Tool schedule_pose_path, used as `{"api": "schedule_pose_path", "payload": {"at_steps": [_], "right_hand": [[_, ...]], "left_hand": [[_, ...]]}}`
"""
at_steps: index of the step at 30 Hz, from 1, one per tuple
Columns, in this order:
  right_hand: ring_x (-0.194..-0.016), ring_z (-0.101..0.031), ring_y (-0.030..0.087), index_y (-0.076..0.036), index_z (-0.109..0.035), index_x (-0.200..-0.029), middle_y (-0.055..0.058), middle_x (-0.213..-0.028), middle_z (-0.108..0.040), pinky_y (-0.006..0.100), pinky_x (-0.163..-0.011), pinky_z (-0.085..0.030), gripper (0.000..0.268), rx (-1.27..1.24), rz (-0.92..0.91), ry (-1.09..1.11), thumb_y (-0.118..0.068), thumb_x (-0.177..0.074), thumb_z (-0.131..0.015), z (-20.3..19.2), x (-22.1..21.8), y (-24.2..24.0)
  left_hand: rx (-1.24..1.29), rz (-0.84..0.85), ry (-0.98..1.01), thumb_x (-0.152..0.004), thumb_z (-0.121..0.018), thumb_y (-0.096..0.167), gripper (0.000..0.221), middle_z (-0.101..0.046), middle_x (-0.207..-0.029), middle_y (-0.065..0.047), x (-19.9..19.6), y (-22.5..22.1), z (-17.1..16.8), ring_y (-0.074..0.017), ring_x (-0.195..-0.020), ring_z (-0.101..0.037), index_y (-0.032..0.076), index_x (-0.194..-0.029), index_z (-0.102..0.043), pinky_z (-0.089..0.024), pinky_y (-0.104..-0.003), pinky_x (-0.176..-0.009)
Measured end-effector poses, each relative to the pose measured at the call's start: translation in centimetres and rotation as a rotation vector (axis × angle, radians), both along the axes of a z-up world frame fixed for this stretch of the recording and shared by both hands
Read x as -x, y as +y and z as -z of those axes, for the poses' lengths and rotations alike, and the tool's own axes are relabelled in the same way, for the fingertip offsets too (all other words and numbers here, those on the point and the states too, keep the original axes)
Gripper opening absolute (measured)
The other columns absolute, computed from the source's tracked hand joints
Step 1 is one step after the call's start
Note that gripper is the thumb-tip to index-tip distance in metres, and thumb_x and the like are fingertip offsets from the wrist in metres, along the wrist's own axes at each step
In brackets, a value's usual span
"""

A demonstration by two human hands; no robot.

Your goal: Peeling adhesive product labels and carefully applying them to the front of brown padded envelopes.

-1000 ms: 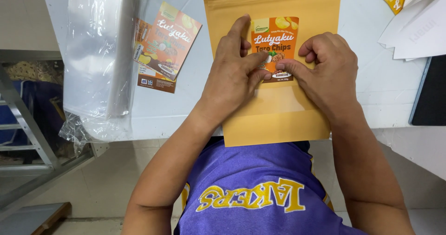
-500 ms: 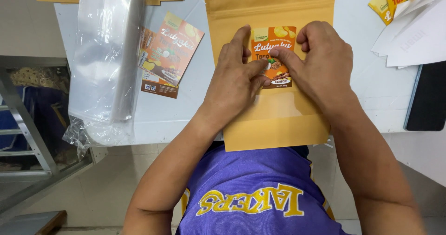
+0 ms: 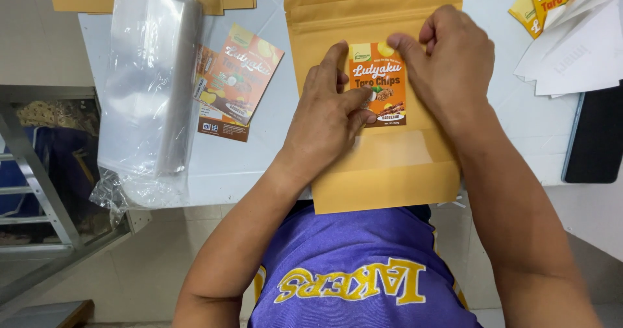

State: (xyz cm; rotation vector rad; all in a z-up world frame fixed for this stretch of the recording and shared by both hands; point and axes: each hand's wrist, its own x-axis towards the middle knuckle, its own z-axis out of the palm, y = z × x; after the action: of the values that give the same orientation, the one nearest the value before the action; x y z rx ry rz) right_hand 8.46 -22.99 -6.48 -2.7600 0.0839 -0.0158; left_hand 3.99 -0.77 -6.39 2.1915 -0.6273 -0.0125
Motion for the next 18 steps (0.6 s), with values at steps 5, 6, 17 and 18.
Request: {"api": "schedule_pose_path", "payload": {"at_steps": [5, 6, 17, 18], "right_hand": [[-0.07, -0.057, 0.028, -0.013, -0.054, -0.088, 0.001, -0.077, -0.06, 0.046, -0.065, -0.043, 0.04, -0.068, -0.027, -0.05, -0.039, -0.102, -0.081, -1.1, -0.3, 0.8], [-0.07, -0.057, 0.028, -0.013, -0.054, -0.088, 0.001, -0.077, -0.06, 0.046, -0.065, -0.043, 0.04, -0.068, -0.029, -0.051, -0.039, -0.102, -0.081, -0.8, -0.4, 0.5], [-0.095, -0.067, 0.029, 0.002, -0.075, -0.115, 0.015, -0.106, -0.071, 0.038, -0.085, -0.052, 0.012, -0.436, -0.428, -0.226, 0.0, -0.107, -0.067, -1.6, 1.0, 0.7], [-0.095, -0.067, 0.029, 0.002, -0.075, -0.115, 0.015, -0.106, -0.071, 0.038, -0.085, -0.052, 0.012, -0.438, -0.43, -0.229, 0.0, -0.107, -0.067, -1.8, 1.0, 0.7]], "left_hand": [[0.014, -0.013, -0.022, -0.088, -0.084, 0.019, 0.024, -0.033, -0.151, -0.033, 0.1, 0.0, 0.2, -0.0386, -0.103, -0.054, 0.004, -0.104, -0.075, -0.048, -0.053, -0.096], [0.014, -0.016, -0.023, -0.088, -0.084, 0.019, 0.024, -0.033, -0.151, -0.033, -0.1, 0.0, 0.3, -0.0386, -0.103, -0.054, 0.004, -0.104, -0.075, -0.048, -0.053, -0.096], [0.118, -0.352, 0.365, -0.078, -0.077, 0.025, 0.071, -0.069, -0.127, -0.004, -0.8, 0.2, -3.2, -0.0167, -0.093, -0.068, 0.013, -0.139, -0.044, -0.058, -0.032, -0.085], [0.117, -0.353, 0.362, -0.078, -0.077, 0.025, 0.071, -0.069, -0.127, -0.004, -1.1, -0.5, -3.9, -0.0167, -0.093, -0.068, 0.013, -0.139, -0.044, -0.058, -0.032, -0.085]]}}
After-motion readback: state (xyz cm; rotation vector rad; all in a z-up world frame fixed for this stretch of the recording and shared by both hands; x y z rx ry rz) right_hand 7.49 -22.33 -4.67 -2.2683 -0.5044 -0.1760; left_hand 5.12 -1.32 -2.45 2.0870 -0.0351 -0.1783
